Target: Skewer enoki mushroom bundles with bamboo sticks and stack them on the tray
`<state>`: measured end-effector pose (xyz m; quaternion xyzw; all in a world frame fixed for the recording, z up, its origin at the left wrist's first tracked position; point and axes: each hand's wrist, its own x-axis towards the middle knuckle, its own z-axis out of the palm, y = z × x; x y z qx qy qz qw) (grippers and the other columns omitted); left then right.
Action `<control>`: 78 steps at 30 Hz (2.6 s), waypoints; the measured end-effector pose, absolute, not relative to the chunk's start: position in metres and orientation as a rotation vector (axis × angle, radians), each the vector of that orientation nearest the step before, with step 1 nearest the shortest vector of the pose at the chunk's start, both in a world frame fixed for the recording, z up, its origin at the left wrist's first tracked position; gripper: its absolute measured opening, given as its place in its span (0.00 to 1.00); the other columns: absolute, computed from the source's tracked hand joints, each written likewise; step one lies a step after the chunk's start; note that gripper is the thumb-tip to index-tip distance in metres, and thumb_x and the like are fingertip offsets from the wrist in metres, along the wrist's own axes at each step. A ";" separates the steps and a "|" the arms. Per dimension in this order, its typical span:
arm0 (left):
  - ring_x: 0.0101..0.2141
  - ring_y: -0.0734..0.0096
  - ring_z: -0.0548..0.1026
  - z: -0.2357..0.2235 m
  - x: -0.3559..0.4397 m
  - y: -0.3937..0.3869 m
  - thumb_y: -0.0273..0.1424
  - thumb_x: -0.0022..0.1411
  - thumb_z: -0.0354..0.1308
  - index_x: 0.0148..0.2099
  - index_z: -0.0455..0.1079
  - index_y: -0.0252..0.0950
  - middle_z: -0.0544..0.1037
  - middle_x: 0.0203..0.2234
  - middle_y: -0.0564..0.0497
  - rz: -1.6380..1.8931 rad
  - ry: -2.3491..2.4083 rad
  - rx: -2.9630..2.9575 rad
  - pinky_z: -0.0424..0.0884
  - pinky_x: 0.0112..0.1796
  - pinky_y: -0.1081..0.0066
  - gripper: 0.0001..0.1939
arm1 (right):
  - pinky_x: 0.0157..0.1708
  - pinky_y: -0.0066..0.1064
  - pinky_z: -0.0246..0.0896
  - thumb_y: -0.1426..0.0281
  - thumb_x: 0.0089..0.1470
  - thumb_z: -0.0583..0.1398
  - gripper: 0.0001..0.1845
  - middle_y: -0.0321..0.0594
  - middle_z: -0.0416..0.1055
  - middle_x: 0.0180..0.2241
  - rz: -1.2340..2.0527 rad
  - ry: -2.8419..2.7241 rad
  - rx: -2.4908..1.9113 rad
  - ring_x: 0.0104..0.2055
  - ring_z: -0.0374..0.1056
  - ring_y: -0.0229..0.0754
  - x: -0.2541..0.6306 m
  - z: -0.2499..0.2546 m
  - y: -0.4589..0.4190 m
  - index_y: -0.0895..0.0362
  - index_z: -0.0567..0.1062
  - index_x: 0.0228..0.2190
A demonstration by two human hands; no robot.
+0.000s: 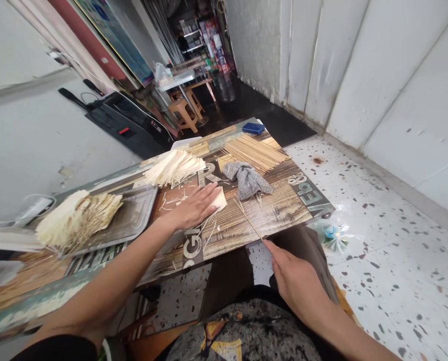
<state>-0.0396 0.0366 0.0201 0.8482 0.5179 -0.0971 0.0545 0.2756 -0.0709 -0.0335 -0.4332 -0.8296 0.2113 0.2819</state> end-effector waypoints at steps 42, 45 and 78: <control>0.66 0.53 0.47 -0.017 -0.009 0.012 0.38 0.70 0.36 0.67 0.45 0.18 0.51 0.66 0.32 0.074 2.113 2.402 0.46 0.64 0.55 0.32 | 0.27 0.29 0.69 0.76 0.62 0.47 0.22 0.42 0.71 0.27 0.631 -2.357 -1.050 0.27 0.70 0.40 0.256 -0.020 -0.065 0.66 0.68 0.55; 0.66 0.54 0.48 -0.019 -0.010 0.012 0.38 0.70 0.36 0.67 0.46 0.22 0.53 0.65 0.34 0.140 2.116 2.414 0.48 0.63 0.53 0.31 | 0.26 0.29 0.69 0.76 0.62 0.47 0.22 0.42 0.71 0.27 0.636 -2.367 -1.052 0.26 0.70 0.40 0.255 -0.020 -0.064 0.67 0.68 0.54; 0.66 0.55 0.49 -0.023 -0.010 0.012 0.38 0.70 0.37 0.67 0.46 0.25 0.54 0.65 0.35 0.238 2.101 2.399 0.49 0.63 0.53 0.30 | 0.24 0.30 0.68 0.79 0.61 0.46 0.22 0.42 0.71 0.26 0.510 -2.443 -1.024 0.25 0.70 0.41 0.248 -0.017 -0.061 0.70 0.67 0.54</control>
